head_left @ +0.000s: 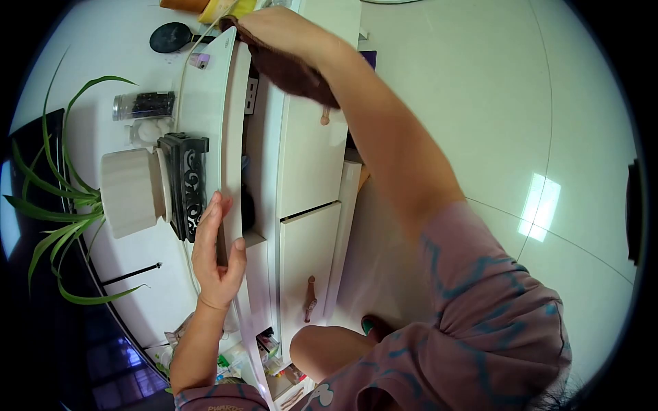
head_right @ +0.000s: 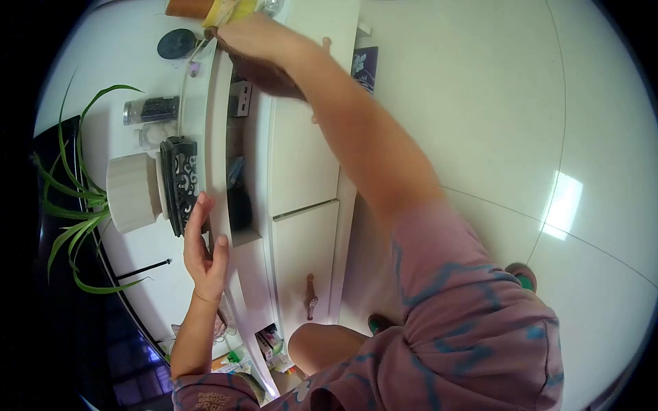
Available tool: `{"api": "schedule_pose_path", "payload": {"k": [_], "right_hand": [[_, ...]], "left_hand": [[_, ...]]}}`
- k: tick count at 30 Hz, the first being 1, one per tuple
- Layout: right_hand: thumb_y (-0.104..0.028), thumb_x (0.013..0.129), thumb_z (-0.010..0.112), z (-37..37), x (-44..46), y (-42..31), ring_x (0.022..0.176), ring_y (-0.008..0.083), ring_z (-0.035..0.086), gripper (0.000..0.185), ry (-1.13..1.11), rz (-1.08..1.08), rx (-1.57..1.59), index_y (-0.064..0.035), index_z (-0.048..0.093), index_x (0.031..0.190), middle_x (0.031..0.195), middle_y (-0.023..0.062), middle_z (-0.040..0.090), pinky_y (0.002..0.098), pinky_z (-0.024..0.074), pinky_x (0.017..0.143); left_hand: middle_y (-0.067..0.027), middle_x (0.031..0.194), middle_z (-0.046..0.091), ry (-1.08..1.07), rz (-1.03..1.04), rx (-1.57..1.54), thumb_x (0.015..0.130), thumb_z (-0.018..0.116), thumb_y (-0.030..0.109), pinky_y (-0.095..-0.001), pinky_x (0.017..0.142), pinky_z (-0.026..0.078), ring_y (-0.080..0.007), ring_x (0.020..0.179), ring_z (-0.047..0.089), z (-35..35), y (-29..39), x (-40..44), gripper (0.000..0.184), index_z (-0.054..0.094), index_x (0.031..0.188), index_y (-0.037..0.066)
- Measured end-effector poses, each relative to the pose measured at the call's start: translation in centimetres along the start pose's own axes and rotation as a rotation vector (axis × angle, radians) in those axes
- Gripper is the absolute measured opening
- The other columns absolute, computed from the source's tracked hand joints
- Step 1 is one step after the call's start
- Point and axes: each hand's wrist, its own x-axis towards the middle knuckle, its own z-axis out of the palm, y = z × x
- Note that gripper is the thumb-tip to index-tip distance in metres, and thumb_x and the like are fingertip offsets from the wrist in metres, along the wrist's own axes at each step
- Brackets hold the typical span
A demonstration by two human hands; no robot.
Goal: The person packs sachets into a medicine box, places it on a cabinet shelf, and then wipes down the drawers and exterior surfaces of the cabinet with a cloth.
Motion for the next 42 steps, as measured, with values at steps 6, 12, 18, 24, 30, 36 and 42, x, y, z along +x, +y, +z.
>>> {"api": "schedule_pose_path", "payload": {"k": [6,12,18,24,30,36,42], "right_hand": [[-0.027,0.093,0.051,0.3,4.9,0.6,0.097,0.0382,0.064,0.033,-0.4,0.184,0.473,-0.0017,0.07,0.102,0.102,0.025,0.067,0.0435,0.0502,0.085],[-0.027,0.092,0.053,2.0,6.0,1.9,0.092,0.0344,0.064,0.03,-0.588,0.265,0.623,-0.0023,0.07,0.099,0.097,0.0214,0.066,0.0419,0.0499,0.083],[-0.027,0.092,0.056,0.0,4.2,2.0,0.088,0.0305,0.063,0.028,-0.546,0.281,0.569,-0.0029,0.07,0.097,0.092,0.0178,0.066,0.0404,0.0496,0.08],[-0.022,0.099,0.048,2.5,-1.0,1.9,0.058,0.0141,0.049,0.028,0.087,0.024,0.36,-0.0014,0.056,0.082,0.065,0.0036,0.052,0.0299,0.0421,0.057],[-0.019,0.089,0.068,8.1,-7.5,-0.3,0.093,0.0356,0.064,0.023,0.753,-0.242,0.104,-0.0063,0.07,0.107,0.112,0.0147,0.06,0.0432,0.0534,0.08],[-0.015,0.081,0.072,11.1,-17.8,-1.8,0.089,0.0293,0.063,0.023,0.348,-0.444,-0.014,-0.0089,0.067,0.102,0.109,0.0123,0.058,0.0372,0.055,0.073],[-0.014,0.078,0.068,11.0,-17.0,-1.4,0.094,0.0237,0.064,0.021,0.401,-0.52,-0.217,-0.0118,0.066,0.099,0.111,0.0059,0.06,0.0342,0.0557,0.069]], "left_hand": [[-0.0221,0.152,0.044,0.004,0.043,0.054,0.089,0.057,0.0,-0.044,0.112,0.04,-0.0356,0.132,0.053,-0.2,0.0,0.1,0.06,0.043,0.147,0.003],[-0.0196,0.154,0.042,-0.01,0.029,0.004,0.092,0.056,-0.004,-0.0429,0.115,0.033,-0.0321,0.136,0.048,-0.2,-0.1,-0.2,0.053,0.048,0.144,0.003],[-0.0184,0.154,0.042,-0.005,0.038,0.04,0.092,0.052,-0.007,-0.041,0.115,0.034,-0.0311,0.135,0.05,0.0,-0.2,-0.2,0.053,0.047,0.144,0.002],[-0.0175,0.153,0.043,0.002,0.034,0.059,0.092,0.052,-0.006,-0.04,0.115,0.034,-0.03,0.134,0.051,0.1,0.1,0.1,0.054,0.046,0.145,0.0],[-0.0173,0.153,0.044,0.012,0.015,0.051,0.092,0.054,-0.003,-0.0395,0.116,0.033,-0.0292,0.135,0.051,0.2,0.2,0.1,0.054,0.045,0.145,0.0],[-0.0179,0.153,0.044,0.017,0.029,0.078,0.093,0.055,-0.003,-0.0401,0.116,0.033,-0.0299,0.137,0.048,0.1,-0.1,0.1,0.053,0.046,0.145,0.0],[-0.0186,0.153,0.043,0.023,-0.016,-0.004,0.093,0.054,-0.005,-0.0412,0.116,0.035,-0.0318,0.138,0.047,0.2,-0.1,-0.1,0.052,0.047,0.144,0.0]]}}
